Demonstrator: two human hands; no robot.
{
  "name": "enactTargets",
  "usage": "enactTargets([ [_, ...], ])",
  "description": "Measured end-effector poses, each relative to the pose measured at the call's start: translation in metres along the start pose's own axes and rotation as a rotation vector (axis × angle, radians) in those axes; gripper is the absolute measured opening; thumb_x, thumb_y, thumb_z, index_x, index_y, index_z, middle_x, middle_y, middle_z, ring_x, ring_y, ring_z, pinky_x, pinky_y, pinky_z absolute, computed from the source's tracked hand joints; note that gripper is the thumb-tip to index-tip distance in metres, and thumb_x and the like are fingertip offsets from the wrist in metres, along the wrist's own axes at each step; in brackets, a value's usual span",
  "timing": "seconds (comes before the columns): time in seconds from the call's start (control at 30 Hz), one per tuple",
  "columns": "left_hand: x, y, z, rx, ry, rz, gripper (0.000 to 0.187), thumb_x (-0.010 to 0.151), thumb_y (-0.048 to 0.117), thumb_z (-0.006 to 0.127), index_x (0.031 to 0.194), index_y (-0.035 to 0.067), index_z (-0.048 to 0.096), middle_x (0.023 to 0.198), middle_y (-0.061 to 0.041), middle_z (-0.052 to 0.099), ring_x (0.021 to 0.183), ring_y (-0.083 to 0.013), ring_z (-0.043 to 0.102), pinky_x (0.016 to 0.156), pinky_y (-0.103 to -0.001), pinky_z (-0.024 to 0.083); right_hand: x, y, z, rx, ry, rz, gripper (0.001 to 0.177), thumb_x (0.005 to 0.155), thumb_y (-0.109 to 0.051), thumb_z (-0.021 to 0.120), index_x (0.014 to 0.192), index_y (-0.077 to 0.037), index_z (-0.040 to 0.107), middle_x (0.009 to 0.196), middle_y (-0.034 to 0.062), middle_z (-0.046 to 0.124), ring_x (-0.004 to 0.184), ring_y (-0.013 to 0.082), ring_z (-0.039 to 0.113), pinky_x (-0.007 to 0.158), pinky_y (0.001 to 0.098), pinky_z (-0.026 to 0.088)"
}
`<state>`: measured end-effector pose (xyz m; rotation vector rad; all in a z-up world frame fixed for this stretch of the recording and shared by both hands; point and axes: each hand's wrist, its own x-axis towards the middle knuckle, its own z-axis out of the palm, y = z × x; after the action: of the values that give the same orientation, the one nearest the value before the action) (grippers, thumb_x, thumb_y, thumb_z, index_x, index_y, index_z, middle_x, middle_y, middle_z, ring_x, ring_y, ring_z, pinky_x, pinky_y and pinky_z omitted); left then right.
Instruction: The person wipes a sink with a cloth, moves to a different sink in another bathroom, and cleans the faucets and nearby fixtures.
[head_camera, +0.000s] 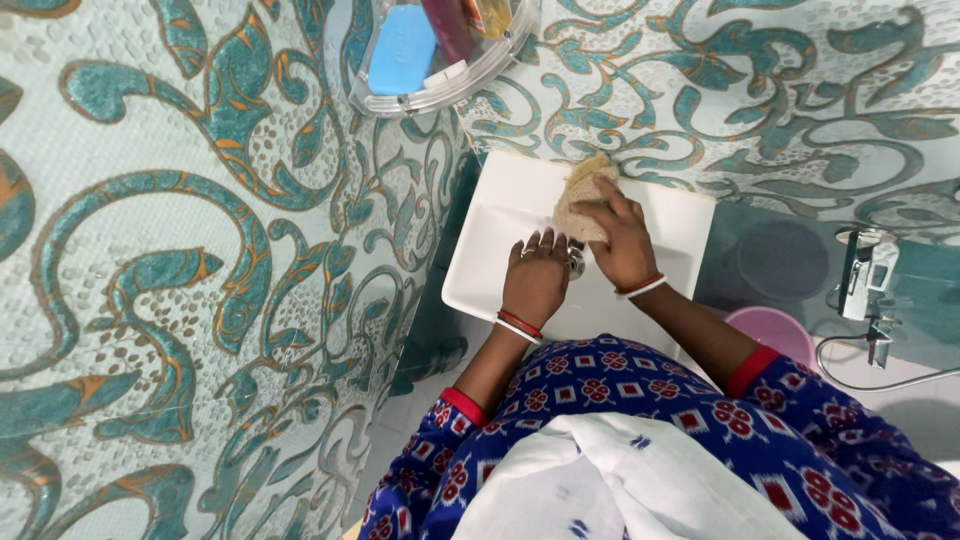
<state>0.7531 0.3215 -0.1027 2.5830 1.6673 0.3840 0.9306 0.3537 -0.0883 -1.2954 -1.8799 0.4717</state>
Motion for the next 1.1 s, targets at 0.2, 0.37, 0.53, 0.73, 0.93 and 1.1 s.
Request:
enactTargets([
  [0.2, -0.013, -0.002, -0.009, -0.008, -0.059, -0.056, 0.025, 0.101, 0.021, 0.056, 0.11, 0.004, 0.072, 0.129, -0.019, 0.069, 0.121, -0.0336, 0.066, 0.113, -0.053, 0.042, -0.046, -0.01, 0.001, 0.026, -0.131, -0.152, 0.057, 0.069, 0.016, 0.063, 0.117, -0.014, 0.072, 0.154, 0.0093, 0.054, 0.134, 0.0314, 0.051, 0.113, 0.044, 0.038],
  [0.37, -0.019, 0.011, -0.037, -0.164, -0.018, -0.171, 0.078, 0.082, 0.037, 0.076, 0.146, 0.001, 0.05, 0.136, -0.029, 0.059, 0.118, -0.0402, 0.062, 0.102, -0.054, 0.042, -0.056, -0.008, -0.016, 0.137, -0.176, -0.078, 0.052, 0.075, 0.011, 0.071, 0.12, -0.016, 0.071, 0.148, 0.004, 0.057, 0.126, 0.0304, 0.055, 0.105, 0.0413, 0.045],
  [0.53, -0.021, 0.024, -0.067, -0.625, -0.038, 0.067, 0.094, 0.071, 0.031, 0.085, 0.149, 0.002, 0.041, 0.138, -0.028, 0.057, 0.122, -0.0462, 0.057, 0.099, -0.052, 0.044, -0.07, -0.004, -0.025, 0.567, -0.345, 0.534, 0.06, 0.075, 0.006, 0.063, 0.132, -0.013, 0.062, 0.116, 0.0083, 0.071, 0.095, 0.0198, 0.069, 0.081, 0.034, 0.059],
  [0.73, -0.02, 0.015, -0.062, -0.821, -0.015, -0.143, 0.044, 0.087, 0.015, 0.074, 0.129, 0.007, 0.063, 0.116, -0.018, 0.073, 0.102, -0.033, 0.072, 0.086, -0.04, 0.057, -0.059, 0.014, -0.022, 0.437, -0.234, 0.275, 0.038, 0.088, -0.008, 0.071, 0.125, -0.004, 0.064, 0.113, 0.0066, 0.072, 0.103, 0.0146, 0.069, 0.091, 0.028, 0.055],
  [0.93, -0.012, -0.004, -0.022, -1.174, -0.018, -0.466, 0.027, 0.095, 0.011, 0.066, 0.119, 0.002, 0.061, 0.092, -0.014, 0.071, 0.078, -0.0179, 0.065, 0.07, -0.031, 0.053, -0.052, 0.029, -0.011, 0.913, -0.368, 0.717, 0.044, 0.092, -0.025, 0.074, 0.126, 0.002, 0.065, 0.108, 0.0107, 0.071, 0.097, 0.0178, 0.066, 0.087, 0.0319, 0.054],
  [1.1, 0.022, -0.015, 0.036, -1.0, -0.097, -0.706, 0.032, 0.102, 0.012, 0.064, 0.132, 0.007, 0.055, 0.086, -0.028, 0.064, 0.071, -0.0271, 0.059, 0.067, -0.036, 0.048, -0.041, 0.055, 0.023, 1.13, -0.065, 1.078, 0.048, 0.084, -0.025, 0.074, 0.124, -0.003, 0.057, 0.11, 0.0087, 0.071, 0.096, 0.021, 0.071, 0.085, 0.0384, 0.059],
])
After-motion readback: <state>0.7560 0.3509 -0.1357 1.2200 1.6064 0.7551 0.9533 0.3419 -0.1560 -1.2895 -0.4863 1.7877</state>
